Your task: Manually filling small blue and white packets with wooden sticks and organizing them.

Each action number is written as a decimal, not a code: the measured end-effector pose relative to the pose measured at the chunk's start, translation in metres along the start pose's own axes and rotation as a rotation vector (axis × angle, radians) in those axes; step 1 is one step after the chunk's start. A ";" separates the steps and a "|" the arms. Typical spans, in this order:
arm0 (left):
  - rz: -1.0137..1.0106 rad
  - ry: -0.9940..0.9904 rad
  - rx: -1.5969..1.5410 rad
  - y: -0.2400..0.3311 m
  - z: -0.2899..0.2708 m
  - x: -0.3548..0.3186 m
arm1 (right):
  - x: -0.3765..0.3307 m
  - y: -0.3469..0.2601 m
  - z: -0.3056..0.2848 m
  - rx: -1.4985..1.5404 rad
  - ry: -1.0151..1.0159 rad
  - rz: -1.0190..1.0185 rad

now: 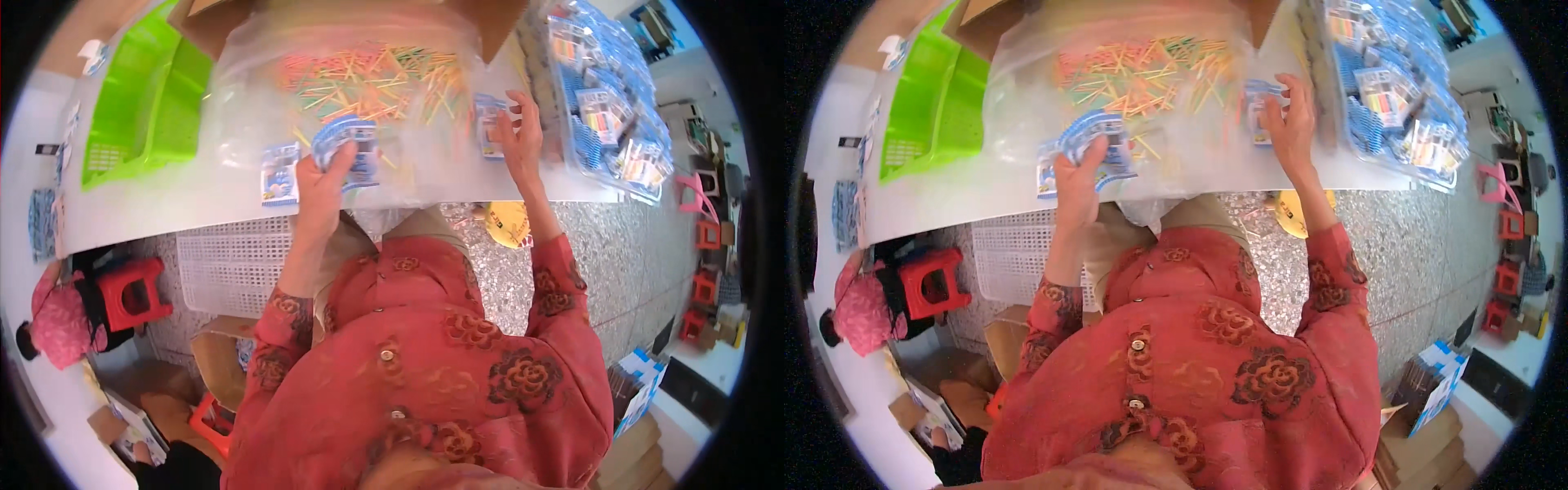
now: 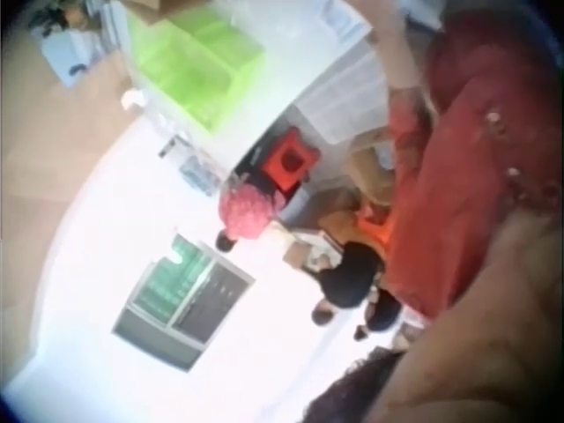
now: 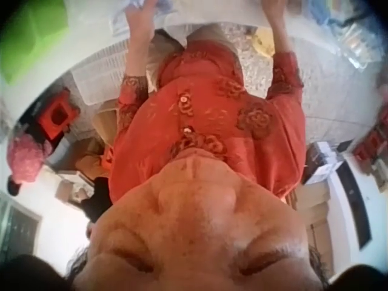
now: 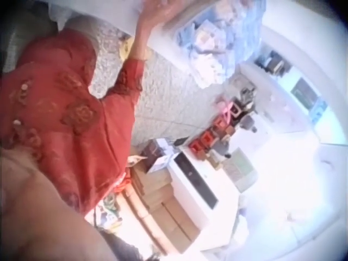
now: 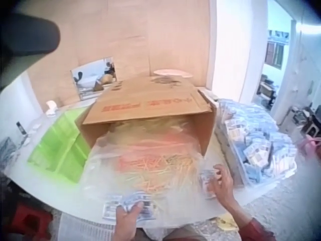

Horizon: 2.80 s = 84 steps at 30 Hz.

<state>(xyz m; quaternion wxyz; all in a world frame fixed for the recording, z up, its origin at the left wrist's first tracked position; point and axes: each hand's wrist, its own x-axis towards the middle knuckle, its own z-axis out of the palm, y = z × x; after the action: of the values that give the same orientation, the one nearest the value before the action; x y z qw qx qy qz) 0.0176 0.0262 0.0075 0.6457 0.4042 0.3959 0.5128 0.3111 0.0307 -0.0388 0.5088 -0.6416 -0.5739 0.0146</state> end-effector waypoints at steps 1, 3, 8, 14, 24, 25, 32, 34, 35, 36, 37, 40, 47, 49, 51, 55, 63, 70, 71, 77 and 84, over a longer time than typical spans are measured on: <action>0.021 -0.001 0.016 -0.002 0.002 -0.001 | 0.003 -0.021 -0.003 0.095 -0.155 0.101; 0.047 0.014 0.025 -0.007 0.004 -0.001 | 0.005 -0.058 -0.004 0.192 -0.310 0.205; 0.069 -0.001 0.056 -0.004 0.006 -0.005 | 0.011 -0.132 0.016 0.337 -0.707 -0.179; 0.096 -0.002 0.140 0.010 -0.001 -0.014 | 0.015 -0.145 0.037 0.280 -0.825 -0.278; 0.047 -0.045 0.490 0.018 -0.023 -0.024 | 0.021 -0.163 0.042 0.260 -0.790 -0.444; 0.047 -0.041 0.490 0.015 -0.024 -0.025 | 0.022 -0.165 0.041 0.263 -0.799 -0.411; 0.098 0.016 0.238 0.015 -0.019 -0.028 | 0.023 -0.171 0.041 0.323 -0.823 -0.370; 0.092 -0.004 0.238 0.017 -0.017 -0.028 | 0.022 -0.172 0.040 0.321 -0.814 -0.373; 0.102 0.006 0.274 0.017 -0.016 -0.028 | 0.022 -0.172 0.039 0.318 -0.805 -0.378; 0.111 0.015 0.311 0.017 -0.015 -0.027 | 0.022 -0.172 0.038 0.318 -0.803 -0.375; 0.110 0.012 0.312 0.016 -0.015 -0.027 | 0.023 -0.172 0.037 0.300 -0.814 -0.373; 0.151 0.014 0.354 0.013 -0.017 -0.028 | 0.025 -0.175 0.031 0.291 -0.846 -0.352; 0.114 0.026 0.138 0.016 -0.008 -0.028 | 0.023 -0.174 0.031 0.377 -0.793 -0.307; 0.110 0.035 0.096 0.017 -0.007 -0.027 | 0.022 -0.177 0.030 0.390 -0.689 -0.368; 0.137 0.028 0.113 0.014 -0.010 -0.026 | 0.021 -0.180 0.027 0.405 -0.588 -0.429; 0.153 0.040 0.136 0.012 -0.012 -0.026 | 0.019 -0.179 0.019 0.322 -0.559 -0.456; 0.199 0.075 0.247 0.006 -0.015 -0.028 | 0.009 -0.182 0.021 0.160 -0.543 -0.494; 0.200 0.084 0.238 0.005 -0.019 -0.027 | 0.008 -0.182 0.028 0.253 -0.565 -0.477; 0.201 0.082 0.240 0.006 -0.020 -0.027 | 0.008 -0.182 0.029 0.277 -0.563 -0.485; 0.194 0.046 0.200 0.000 -0.024 -0.027 | 0.010 -0.186 0.030 0.260 -0.657 -0.550; 0.222 0.066 0.323 -0.001 -0.029 -0.032 | 0.011 -0.190 0.024 0.178 -0.630 -0.679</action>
<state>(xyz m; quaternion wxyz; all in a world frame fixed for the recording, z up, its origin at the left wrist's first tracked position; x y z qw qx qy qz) -0.0136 -0.0018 -0.0005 0.4988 0.5267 0.4470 0.5235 0.1636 0.0204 0.0826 0.3387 -0.3359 -0.8742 0.0906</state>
